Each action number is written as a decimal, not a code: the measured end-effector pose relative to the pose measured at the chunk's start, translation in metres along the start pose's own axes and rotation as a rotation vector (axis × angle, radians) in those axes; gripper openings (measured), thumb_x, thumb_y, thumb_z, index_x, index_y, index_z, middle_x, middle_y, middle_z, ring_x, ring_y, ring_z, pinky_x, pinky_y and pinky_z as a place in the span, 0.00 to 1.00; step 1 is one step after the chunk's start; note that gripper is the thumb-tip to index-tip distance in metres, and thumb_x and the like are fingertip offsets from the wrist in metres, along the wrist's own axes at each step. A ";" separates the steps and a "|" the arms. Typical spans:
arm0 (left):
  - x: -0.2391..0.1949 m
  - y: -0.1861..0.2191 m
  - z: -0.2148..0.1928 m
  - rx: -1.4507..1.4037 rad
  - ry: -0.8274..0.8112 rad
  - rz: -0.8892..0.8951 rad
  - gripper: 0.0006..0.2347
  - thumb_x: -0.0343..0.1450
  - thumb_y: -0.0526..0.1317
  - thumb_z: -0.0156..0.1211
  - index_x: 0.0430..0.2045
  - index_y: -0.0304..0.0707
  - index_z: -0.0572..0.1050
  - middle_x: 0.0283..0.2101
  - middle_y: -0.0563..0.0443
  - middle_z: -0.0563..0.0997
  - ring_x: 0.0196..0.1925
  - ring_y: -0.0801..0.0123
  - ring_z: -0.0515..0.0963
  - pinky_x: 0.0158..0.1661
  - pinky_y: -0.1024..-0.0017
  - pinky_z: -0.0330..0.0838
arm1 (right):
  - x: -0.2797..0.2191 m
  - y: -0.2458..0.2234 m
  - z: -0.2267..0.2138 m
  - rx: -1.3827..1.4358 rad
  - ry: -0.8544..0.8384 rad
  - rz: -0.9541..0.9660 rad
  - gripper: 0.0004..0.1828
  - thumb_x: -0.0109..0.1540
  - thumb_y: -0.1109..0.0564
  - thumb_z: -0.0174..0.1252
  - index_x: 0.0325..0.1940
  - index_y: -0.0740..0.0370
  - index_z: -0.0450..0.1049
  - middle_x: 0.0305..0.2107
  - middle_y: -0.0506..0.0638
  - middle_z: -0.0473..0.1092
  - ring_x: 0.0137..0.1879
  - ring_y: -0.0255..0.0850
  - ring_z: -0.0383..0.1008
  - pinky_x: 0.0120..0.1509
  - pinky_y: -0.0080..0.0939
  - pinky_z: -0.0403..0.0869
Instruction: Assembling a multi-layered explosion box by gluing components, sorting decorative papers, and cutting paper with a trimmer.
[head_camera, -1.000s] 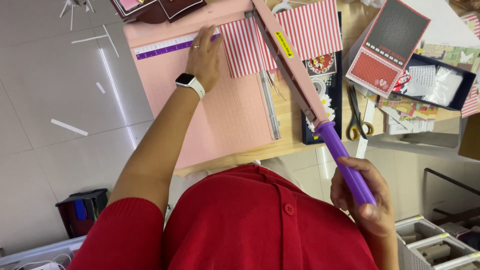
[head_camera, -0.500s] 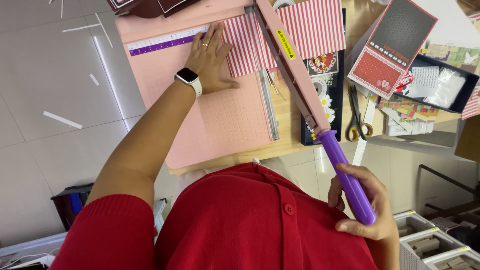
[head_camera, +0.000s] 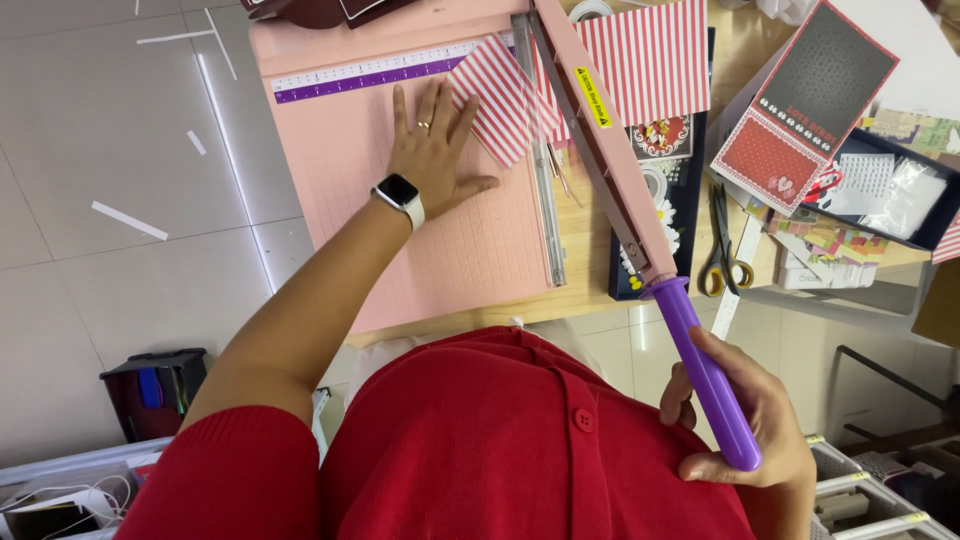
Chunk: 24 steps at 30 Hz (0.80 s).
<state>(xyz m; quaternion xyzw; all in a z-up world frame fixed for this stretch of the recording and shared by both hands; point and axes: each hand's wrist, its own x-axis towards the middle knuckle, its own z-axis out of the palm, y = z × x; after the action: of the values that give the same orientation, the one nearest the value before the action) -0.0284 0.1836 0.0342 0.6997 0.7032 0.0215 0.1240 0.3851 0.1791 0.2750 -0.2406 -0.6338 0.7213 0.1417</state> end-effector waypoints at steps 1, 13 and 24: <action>-0.004 0.003 0.007 0.069 0.077 -0.005 0.46 0.72 0.77 0.24 0.76 0.40 0.47 0.76 0.24 0.52 0.78 0.34 0.48 0.68 0.29 0.27 | 0.000 0.000 0.000 -0.007 0.000 0.007 0.59 0.52 0.45 0.81 0.78 0.56 0.52 0.31 0.53 0.77 0.32 0.35 0.77 0.38 0.33 0.81; 0.008 -0.026 -0.010 -0.411 0.627 -0.040 0.14 0.70 0.23 0.53 0.49 0.24 0.75 0.50 0.39 0.70 0.51 0.51 0.72 0.51 0.58 0.74 | -0.004 0.000 -0.003 -0.032 0.000 0.021 0.58 0.52 0.44 0.80 0.77 0.57 0.53 0.30 0.54 0.77 0.33 0.37 0.79 0.38 0.34 0.80; 0.027 0.002 0.026 -0.321 0.371 0.024 0.19 0.81 0.42 0.45 0.64 0.27 0.68 0.70 0.34 0.66 0.74 0.43 0.55 0.73 0.47 0.47 | -0.005 -0.022 0.019 -0.131 0.124 0.069 0.51 0.58 0.25 0.66 0.69 0.64 0.63 0.31 0.54 0.73 0.34 0.37 0.76 0.39 0.35 0.74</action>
<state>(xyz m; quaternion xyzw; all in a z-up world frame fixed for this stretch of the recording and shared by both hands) -0.0213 0.2072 0.0057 0.6634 0.6931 0.2628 0.1022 0.3768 0.1643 0.2992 -0.3154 -0.6609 0.6665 0.1396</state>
